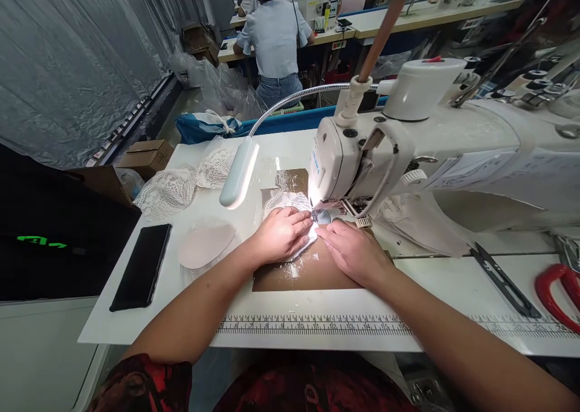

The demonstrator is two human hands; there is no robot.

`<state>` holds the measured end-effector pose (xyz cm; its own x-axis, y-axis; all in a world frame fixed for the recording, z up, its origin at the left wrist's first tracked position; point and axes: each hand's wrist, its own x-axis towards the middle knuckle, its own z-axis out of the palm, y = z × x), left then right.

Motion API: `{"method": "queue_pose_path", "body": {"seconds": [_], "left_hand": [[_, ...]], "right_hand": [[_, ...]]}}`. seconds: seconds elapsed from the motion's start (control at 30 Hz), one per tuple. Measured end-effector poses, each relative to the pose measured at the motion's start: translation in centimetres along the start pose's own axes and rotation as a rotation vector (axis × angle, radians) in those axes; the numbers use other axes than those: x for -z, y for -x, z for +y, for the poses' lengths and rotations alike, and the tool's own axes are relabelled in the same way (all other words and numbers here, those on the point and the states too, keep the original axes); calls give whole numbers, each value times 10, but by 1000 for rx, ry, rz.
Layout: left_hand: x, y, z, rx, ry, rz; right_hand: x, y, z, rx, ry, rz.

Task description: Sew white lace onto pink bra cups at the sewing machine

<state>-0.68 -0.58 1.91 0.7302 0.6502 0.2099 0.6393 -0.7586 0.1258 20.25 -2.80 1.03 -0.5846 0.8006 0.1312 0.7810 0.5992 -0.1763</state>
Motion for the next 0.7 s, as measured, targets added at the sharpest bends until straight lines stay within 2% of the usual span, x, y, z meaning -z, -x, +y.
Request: {"method": "queue_pose_path", "body": {"seconds": [0.27, 0.5, 0.7], "left_hand": [[-3, 1, -4, 52, -37, 19], [5, 8, 1, -71, 26, -3], [8, 9, -2, -146, 57, -41]], "right_hand": [[1, -4, 0, -35, 0, 9], [-1, 0, 2, -59, -101, 80], [3, -1, -3, -4, 18, -27]]}}
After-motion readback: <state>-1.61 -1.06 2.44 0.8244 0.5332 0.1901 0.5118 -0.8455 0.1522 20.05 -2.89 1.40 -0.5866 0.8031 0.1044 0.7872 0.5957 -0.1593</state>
